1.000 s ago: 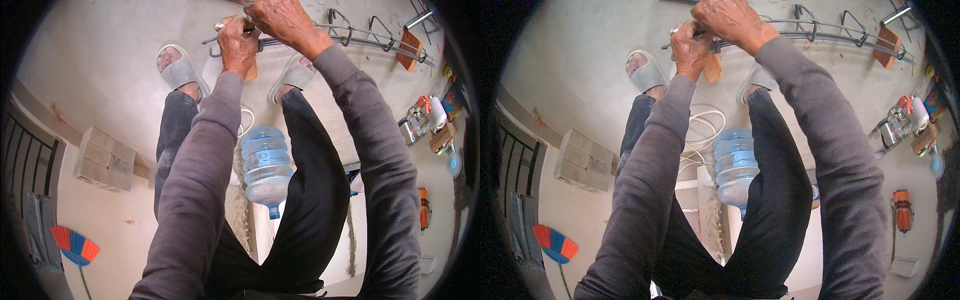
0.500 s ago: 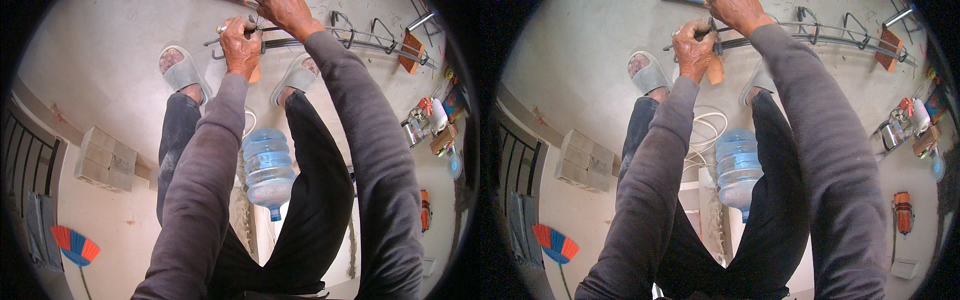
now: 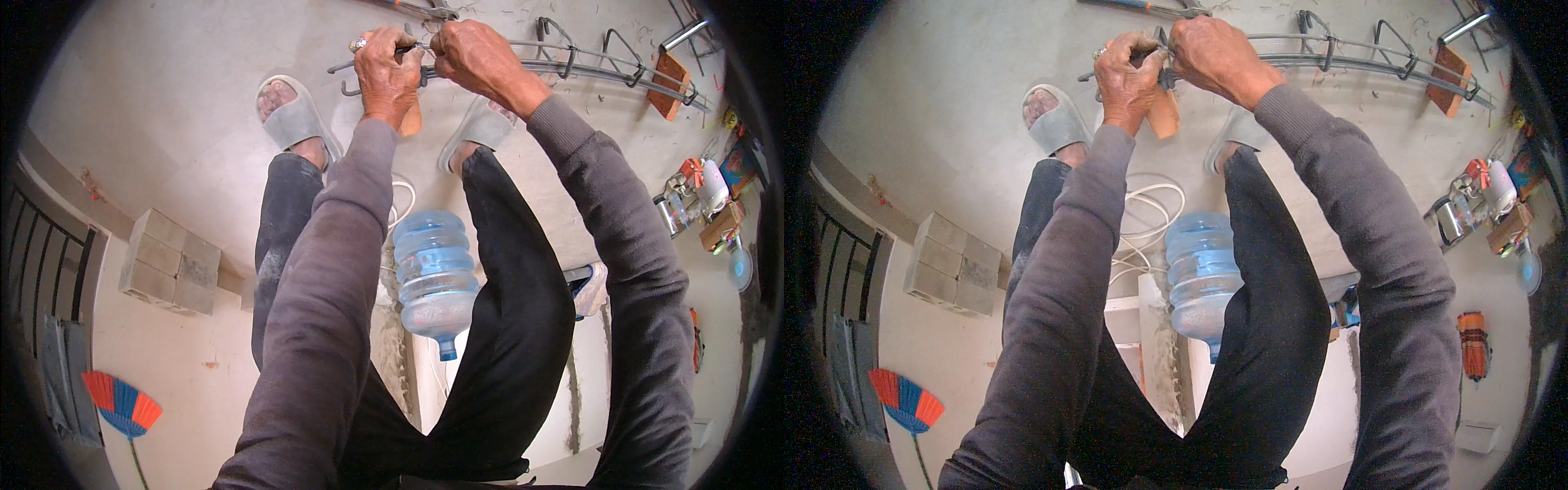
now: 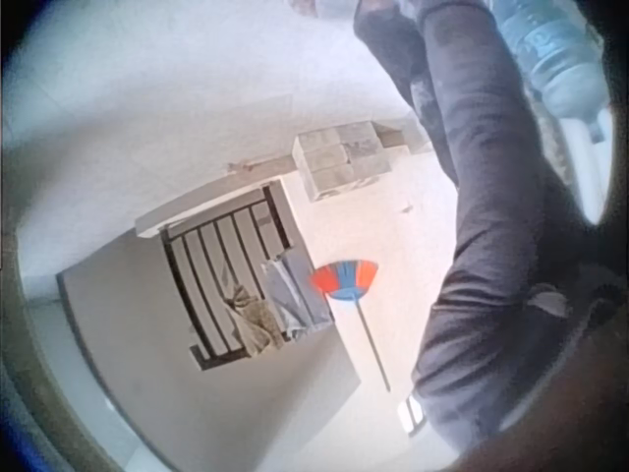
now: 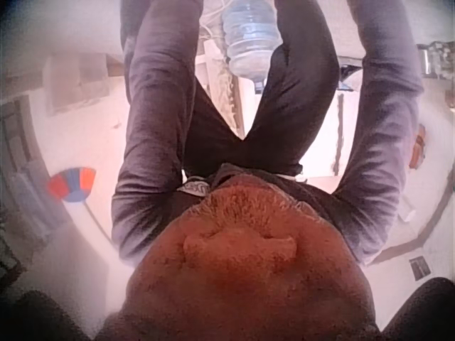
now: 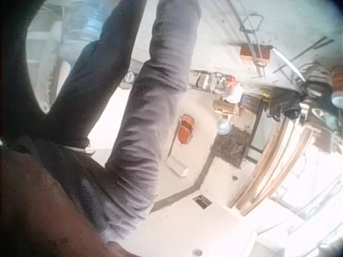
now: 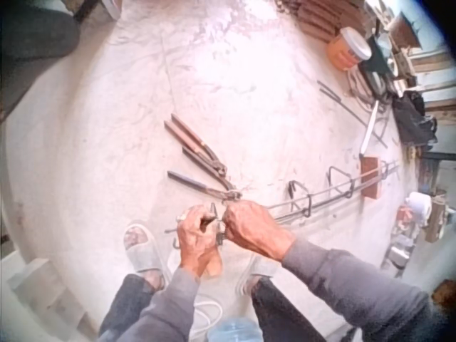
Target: The person assembles a metal frame by arranging metal rods on bricks and securing them with wire. They use pliers to bend and twist the wire around the rods to hold the structure together.
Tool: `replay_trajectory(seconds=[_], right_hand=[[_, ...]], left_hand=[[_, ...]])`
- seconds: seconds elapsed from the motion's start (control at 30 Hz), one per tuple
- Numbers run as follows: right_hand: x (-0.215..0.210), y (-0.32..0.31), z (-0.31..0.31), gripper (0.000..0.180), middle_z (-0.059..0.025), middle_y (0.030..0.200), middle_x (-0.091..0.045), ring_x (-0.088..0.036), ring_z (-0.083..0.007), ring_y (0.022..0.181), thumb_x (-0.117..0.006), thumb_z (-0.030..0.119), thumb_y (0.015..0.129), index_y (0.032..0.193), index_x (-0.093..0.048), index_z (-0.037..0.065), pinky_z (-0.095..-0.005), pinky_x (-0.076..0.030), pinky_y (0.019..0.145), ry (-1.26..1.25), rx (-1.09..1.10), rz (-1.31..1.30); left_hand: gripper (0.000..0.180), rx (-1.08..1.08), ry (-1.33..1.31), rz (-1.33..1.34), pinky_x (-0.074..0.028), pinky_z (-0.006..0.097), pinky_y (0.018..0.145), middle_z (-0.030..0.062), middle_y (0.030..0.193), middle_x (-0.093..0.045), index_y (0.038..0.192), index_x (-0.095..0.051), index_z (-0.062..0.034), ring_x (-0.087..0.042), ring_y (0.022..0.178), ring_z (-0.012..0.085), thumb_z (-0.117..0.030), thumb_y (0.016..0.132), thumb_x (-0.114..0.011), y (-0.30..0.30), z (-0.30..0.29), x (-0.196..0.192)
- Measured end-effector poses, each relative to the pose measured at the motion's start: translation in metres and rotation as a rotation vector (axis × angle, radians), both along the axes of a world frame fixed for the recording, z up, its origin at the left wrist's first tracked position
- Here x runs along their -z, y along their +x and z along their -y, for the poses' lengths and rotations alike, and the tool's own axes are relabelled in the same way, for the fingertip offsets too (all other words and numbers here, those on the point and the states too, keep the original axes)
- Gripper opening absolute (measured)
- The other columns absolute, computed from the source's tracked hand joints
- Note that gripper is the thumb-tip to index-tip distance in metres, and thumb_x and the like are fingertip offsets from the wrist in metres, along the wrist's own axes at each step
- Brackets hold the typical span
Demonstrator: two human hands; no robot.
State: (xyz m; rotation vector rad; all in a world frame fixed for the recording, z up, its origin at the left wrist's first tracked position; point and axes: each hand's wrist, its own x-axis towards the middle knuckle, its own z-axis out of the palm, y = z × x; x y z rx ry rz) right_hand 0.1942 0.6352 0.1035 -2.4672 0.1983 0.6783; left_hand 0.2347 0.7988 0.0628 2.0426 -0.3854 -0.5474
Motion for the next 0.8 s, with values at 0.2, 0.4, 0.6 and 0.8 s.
replay_trajectory(seconds=[0.2,0.4,0.6,0.8], right_hand=[[-0.025,0.026,-0.02,0.022,-0.0064,0.059,-0.055,-0.052,-0.0171,0.054,-0.065,0.017,0.087,0.07,-0.064,0.002,-0.0357,-0.043,0.049,0.703,0.973,-0.562],[-0.018,0.026,-0.018,0.014,0.0028,0.059,-0.045,-0.037,-0.0066,0.05,-0.054,0.009,0.097,0.088,-0.061,0.0,-0.0269,-0.031,0.043,1.206,1.601,-0.663],[0.027,0.003,-0.028,0.011,0.0015,0.062,-0.048,-0.045,-0.0045,0.056,-0.056,0.006,0.095,0.089,-0.06,-0.001,-0.0256,-0.038,0.049,1.646,1.518,-0.331],[0.006,0.009,-0.018,0.021,-0.0028,0.077,-0.056,-0.053,-0.0088,0.06,-0.047,0.011,0.102,0.094,-0.061,-0.003,-0.0207,-0.049,0.055,0.734,0.562,-0.085]], left_hand=[[0.021,0.033,0.026,-0.015,-0.051,0.038,0.073,0.0081,0.082,-0.068,0.084,-0.068,-0.0035,-0.061,0.078,0.0258,-0.02,0.076,-0.079,0.0,0.0,0.0],[0.017,0.023,-0.012,-0.018,-0.049,0.04,0.073,0.0097,0.08,-0.064,0.083,-0.064,-0.0034,-0.06,0.078,0.0299,-0.014,0.075,-0.075,0.002,-0.001,0.0],[0.011,-0.007,-0.048,0.013,-0.048,0.042,0.074,0.0116,0.079,-0.062,0.083,-0.063,-0.0033,-0.061,0.078,0.0319,-0.01,0.077,-0.069,0.002,0.01,-0.005],[0.01,0.003,-0.06,0.0,-0.046,0.043,0.073,0.0123,0.078,-0.06,0.08,-0.06,-0.003,-0.059,0.077,0.0342,-0.009,0.078,-0.068,0.003,0.003,0.003]])
